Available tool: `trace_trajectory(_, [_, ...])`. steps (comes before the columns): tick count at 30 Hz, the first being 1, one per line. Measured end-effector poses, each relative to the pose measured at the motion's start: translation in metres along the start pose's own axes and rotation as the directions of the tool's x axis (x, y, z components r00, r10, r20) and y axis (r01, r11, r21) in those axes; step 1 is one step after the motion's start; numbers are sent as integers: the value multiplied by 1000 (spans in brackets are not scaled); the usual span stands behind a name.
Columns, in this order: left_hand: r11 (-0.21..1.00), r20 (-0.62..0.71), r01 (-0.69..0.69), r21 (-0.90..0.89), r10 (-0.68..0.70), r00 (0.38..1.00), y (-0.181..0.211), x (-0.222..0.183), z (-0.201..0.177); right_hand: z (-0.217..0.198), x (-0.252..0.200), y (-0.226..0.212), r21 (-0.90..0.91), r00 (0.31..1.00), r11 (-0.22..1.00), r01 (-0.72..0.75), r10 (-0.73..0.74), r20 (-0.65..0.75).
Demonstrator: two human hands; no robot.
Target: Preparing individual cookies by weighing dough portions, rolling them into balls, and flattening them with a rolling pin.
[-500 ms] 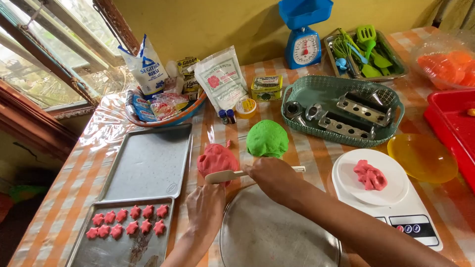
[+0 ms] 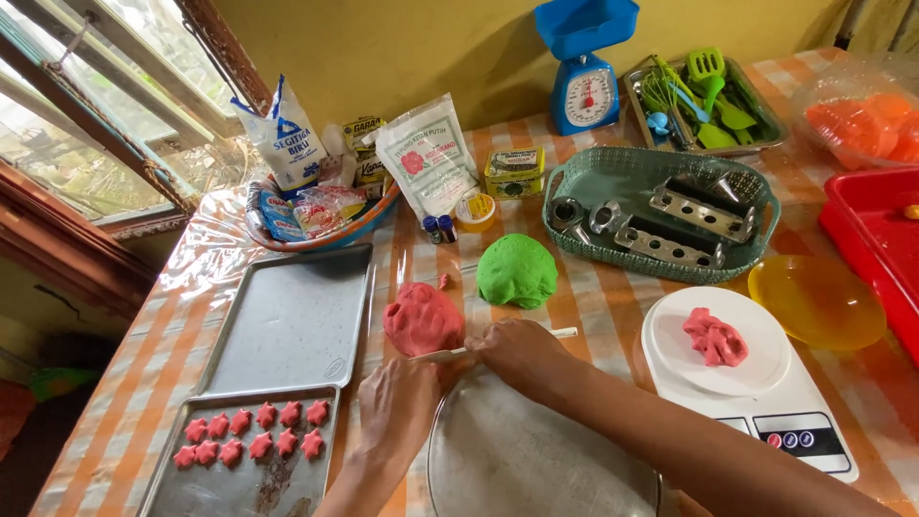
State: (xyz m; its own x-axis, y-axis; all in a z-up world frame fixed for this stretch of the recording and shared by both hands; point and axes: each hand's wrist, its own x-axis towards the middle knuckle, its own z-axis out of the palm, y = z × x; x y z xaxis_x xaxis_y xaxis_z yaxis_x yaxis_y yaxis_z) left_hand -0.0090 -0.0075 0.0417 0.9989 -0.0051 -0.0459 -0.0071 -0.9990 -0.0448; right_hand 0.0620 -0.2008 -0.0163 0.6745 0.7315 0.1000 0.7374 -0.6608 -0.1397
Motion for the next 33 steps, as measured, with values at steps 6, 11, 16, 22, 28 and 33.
trace_trajectory(6, [991, -11, 1, -132, -3, 1000, 4, -20, -64, -40, 2, 33, 110, 990, 989, -100, 88, 112])
trace_trajectory(11, [956, -303, -153, -250, 73, 950, 37, -24, -108, -40, -13, 31, 142, 994, 986, -91, 82, 65])
trace_trajectory(16, [792, -376, -417, -446, 258, 890, 61, 6, -118, -85, -40, 38, 263, 975, 947, -186, 211, -70])
trace_trajectory(22, [774, -277, -363, -519, 249, 928, 105, 15, -100, -165, -100, 17, 945, 904, 274, -178, 425, 46])
trace_trajectory(28, [740, -473, -530, -414, 323, 820, 136, 1, -75, -180, -122, 12, 866, 877, 415, -278, 477, 53])
trace_trajectory(33, [541, -643, -771, -337, 466, 608, 131, 2, -74, -190, -125, 14, 825, 752, 308, -474, 628, 197])
